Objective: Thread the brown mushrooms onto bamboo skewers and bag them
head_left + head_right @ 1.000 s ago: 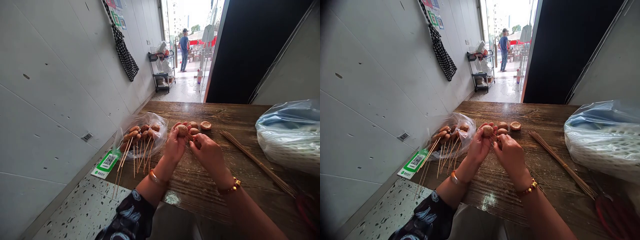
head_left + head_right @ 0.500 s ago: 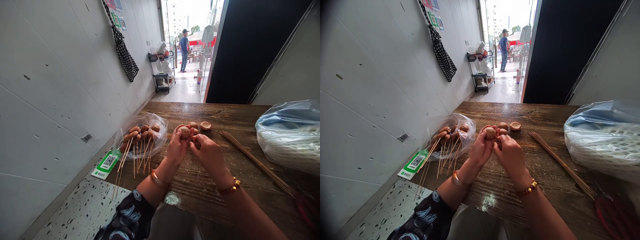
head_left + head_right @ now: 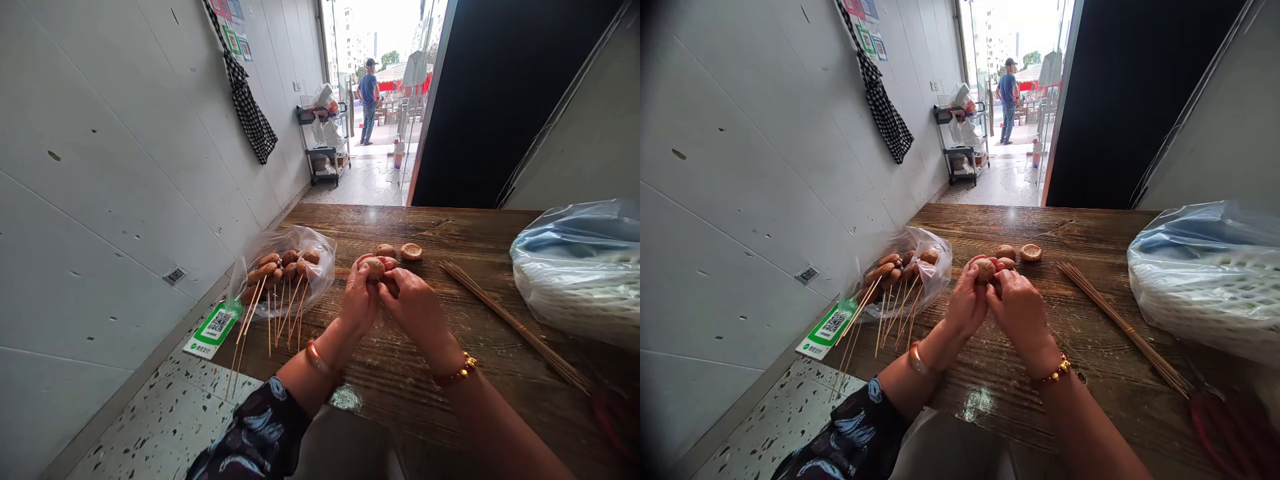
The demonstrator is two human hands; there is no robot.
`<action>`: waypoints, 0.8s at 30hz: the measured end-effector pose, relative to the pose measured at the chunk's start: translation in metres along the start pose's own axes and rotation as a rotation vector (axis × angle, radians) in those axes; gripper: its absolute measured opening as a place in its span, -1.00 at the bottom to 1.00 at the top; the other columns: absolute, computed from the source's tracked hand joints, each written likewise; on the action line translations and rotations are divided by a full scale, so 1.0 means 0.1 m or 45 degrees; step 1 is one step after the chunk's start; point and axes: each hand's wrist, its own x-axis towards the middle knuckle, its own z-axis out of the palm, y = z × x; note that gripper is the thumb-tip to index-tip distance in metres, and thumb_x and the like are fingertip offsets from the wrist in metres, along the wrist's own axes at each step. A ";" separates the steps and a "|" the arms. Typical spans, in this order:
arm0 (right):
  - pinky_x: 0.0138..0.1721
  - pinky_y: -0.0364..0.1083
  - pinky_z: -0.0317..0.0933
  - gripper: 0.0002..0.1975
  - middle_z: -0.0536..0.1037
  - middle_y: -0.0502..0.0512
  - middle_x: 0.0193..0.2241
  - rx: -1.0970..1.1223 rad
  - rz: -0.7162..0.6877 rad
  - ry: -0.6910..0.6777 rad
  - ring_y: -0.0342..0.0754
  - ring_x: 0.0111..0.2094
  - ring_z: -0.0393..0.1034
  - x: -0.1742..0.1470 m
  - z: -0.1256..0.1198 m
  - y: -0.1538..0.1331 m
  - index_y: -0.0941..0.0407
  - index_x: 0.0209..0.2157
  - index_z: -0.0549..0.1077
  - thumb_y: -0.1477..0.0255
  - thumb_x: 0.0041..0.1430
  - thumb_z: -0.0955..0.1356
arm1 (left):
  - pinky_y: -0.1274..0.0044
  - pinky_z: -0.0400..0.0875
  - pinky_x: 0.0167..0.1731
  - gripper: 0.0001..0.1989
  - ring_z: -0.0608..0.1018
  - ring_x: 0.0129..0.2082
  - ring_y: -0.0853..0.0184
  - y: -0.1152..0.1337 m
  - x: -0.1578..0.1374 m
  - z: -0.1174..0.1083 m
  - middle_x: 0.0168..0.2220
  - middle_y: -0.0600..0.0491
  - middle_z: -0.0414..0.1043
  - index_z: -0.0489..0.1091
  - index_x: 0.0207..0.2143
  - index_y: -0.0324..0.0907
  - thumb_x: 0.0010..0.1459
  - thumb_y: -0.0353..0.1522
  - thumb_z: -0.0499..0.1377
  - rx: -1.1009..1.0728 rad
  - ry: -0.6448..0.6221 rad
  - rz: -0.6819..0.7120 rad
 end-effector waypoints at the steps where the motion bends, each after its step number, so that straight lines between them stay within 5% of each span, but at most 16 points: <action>1: -0.17 0.02 0.30 -0.82 0.57 0.25 -0.26 0.026 0.010 0.001 0.11 -0.21 0.46 0.00 0.01 0.00 0.17 -0.23 0.46 0.40 0.18 0.29 | 0.35 0.28 0.09 -0.83 0.56 -0.15 0.29 -0.01 0.00 -0.01 -0.17 -0.04 0.50 0.28 -0.12 -0.16 0.24 -0.38 0.04 0.001 -0.007 -0.006; 10: -0.06 0.01 0.29 -0.66 0.56 0.21 -0.04 0.450 0.018 -0.148 0.06 -0.07 0.46 0.00 -0.17 0.15 0.14 -0.02 0.45 0.26 0.29 0.25 | 0.32 0.38 -0.01 -0.81 0.60 -0.20 0.25 0.17 0.12 -0.11 -0.16 -0.06 0.52 0.27 -0.10 -0.19 0.22 -0.43 0.02 -0.051 -0.046 -0.023; 13: -0.25 -0.04 0.30 -0.65 0.62 0.15 -0.23 0.391 0.083 -0.303 0.03 -0.28 0.50 -0.05 -0.25 0.27 0.13 -0.08 0.48 0.24 0.31 0.21 | 0.30 0.39 0.00 -0.80 0.61 -0.20 0.23 0.19 0.18 -0.17 -0.18 -0.05 0.52 0.26 -0.10 -0.18 0.21 -0.42 0.04 -0.099 0.000 0.015; 17: -0.49 -0.12 0.18 -0.63 0.48 -0.01 -0.61 0.377 0.078 -0.531 -0.08 -0.57 0.33 -0.18 -0.25 0.38 0.10 -0.42 0.48 0.21 0.31 0.19 | 0.30 0.39 0.00 -0.78 0.61 -0.21 0.24 0.19 0.20 -0.20 -0.19 -0.07 0.53 0.26 -0.09 -0.19 0.18 -0.43 0.06 -0.122 0.036 0.023; 24: -0.47 -0.12 0.11 -0.69 0.42 -0.01 -0.61 0.530 0.145 -0.394 -0.10 -0.55 0.28 -0.32 -0.15 0.20 0.11 -0.35 0.45 0.24 0.29 0.20 | 0.35 0.46 -0.11 -0.80 0.60 -0.23 0.23 0.29 0.19 -0.21 -0.17 -0.09 0.52 0.39 -0.20 -0.25 0.17 -0.31 0.13 -0.061 0.037 0.009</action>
